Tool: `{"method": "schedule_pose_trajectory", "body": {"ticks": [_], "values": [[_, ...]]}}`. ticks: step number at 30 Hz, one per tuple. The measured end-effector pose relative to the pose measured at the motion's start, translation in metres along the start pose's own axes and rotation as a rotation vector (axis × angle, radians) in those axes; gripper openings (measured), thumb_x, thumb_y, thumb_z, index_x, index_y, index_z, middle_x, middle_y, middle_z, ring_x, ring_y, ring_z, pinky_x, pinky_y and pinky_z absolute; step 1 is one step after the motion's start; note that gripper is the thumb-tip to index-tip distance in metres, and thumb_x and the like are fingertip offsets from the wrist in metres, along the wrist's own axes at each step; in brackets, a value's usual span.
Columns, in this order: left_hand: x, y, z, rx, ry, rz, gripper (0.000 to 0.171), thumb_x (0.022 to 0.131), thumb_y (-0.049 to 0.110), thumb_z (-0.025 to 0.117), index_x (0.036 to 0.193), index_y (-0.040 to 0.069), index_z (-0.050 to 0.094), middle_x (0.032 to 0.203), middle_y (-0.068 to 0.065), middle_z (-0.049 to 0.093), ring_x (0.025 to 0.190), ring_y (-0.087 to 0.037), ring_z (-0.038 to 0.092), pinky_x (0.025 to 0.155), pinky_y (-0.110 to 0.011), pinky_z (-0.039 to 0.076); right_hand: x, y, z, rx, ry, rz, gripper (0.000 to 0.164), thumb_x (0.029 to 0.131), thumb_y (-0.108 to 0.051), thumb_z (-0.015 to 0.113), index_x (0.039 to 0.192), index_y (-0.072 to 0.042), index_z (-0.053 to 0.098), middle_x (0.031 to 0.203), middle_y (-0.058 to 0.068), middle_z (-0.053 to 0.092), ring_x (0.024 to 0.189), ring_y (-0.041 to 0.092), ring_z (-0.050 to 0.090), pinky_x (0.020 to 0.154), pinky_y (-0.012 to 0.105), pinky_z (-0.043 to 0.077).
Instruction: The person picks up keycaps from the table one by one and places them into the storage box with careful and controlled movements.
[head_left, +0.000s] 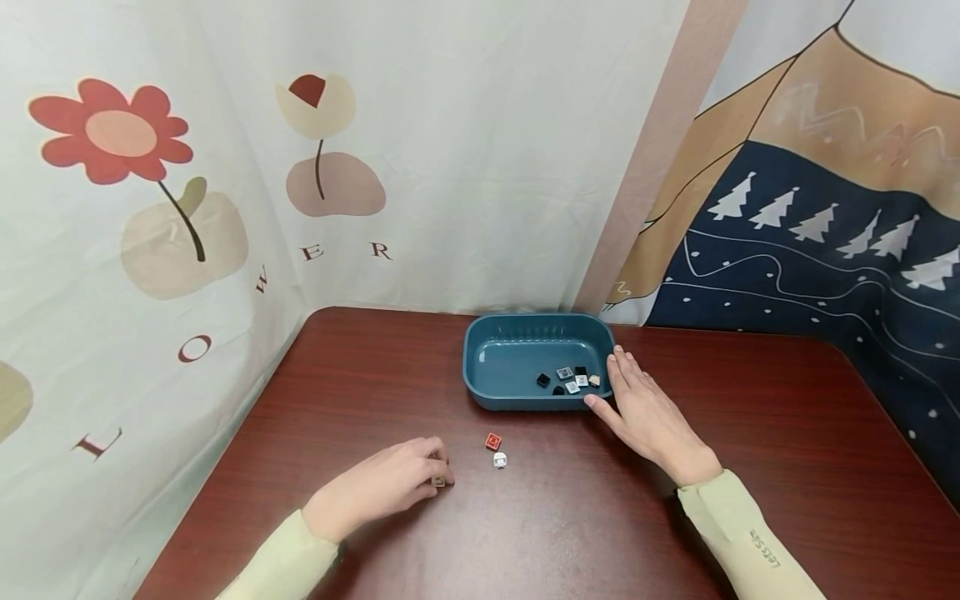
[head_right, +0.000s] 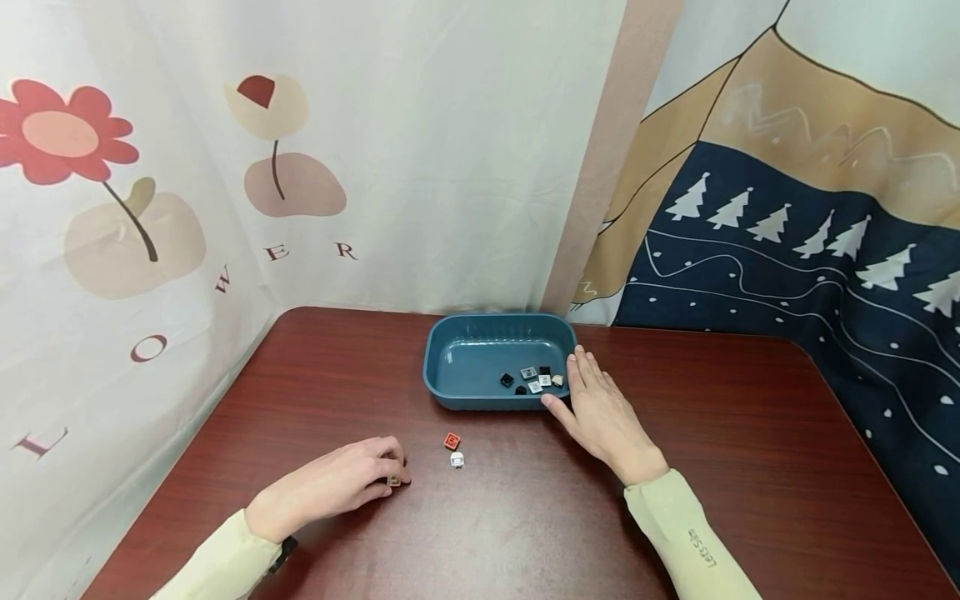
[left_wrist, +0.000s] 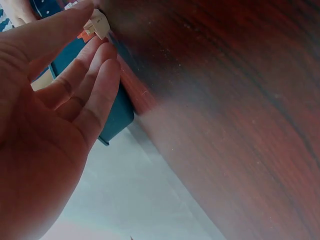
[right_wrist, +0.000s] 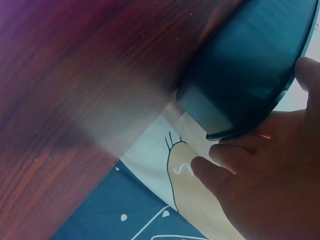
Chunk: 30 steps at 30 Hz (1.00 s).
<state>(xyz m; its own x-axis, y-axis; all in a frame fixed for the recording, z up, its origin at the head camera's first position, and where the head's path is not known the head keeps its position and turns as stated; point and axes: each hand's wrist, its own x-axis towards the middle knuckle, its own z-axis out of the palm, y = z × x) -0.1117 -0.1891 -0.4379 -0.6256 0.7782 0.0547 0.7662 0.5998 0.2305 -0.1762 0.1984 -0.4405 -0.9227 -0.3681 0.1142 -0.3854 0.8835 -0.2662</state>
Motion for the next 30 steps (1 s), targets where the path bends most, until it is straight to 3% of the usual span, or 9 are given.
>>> {"method": "schedule_pose_trajectory", "body": {"ticks": [9,17,24,30], "values": [[-0.001,0.0,0.001,-0.015,0.019,0.021,0.014,0.085,0.01,0.074,0.093,0.021,0.075,0.092,0.01,0.057,0.081,-0.001,0.058,0.073,-0.013,0.046,0.0,0.0,-0.001,0.002,-0.011,0.002,0.09,0.096,-0.063,0.038,0.148,0.009,0.025,0.158,0.021,0.014,0.144,0.037,0.014,0.111,0.054,0.024],[0.0,0.001,0.001,-0.022,0.032,-0.007,0.012,0.088,0.009,0.07,0.089,0.021,0.074,0.086,0.01,0.056,0.079,0.0,0.057,0.071,-0.014,0.047,0.0,-0.001,-0.001,-0.003,-0.013,0.005,0.09,0.096,-0.064,0.038,0.148,0.009,0.026,0.158,0.021,0.013,0.145,0.037,0.014,0.111,0.054,0.024],[0.003,0.002,-0.004,0.017,0.065,-0.029,0.01,0.087,0.012,0.073,0.094,0.019,0.075,0.084,0.01,0.052,0.073,0.0,0.055,0.068,-0.016,0.048,0.0,0.0,0.0,0.002,-0.02,0.009,0.091,0.095,-0.064,0.037,0.148,0.008,0.025,0.158,0.021,0.013,0.144,0.037,0.014,0.111,0.054,0.023],[0.008,0.002,-0.013,0.014,0.099,0.001,0.013,0.085,0.011,0.075,0.097,0.016,0.075,0.089,0.009,0.053,0.078,-0.002,0.057,0.072,-0.015,0.048,0.0,0.0,0.0,-0.008,-0.012,0.005,0.091,0.095,-0.065,0.036,0.148,0.009,0.026,0.158,0.021,0.013,0.144,0.037,0.014,0.111,0.053,0.024]]}}
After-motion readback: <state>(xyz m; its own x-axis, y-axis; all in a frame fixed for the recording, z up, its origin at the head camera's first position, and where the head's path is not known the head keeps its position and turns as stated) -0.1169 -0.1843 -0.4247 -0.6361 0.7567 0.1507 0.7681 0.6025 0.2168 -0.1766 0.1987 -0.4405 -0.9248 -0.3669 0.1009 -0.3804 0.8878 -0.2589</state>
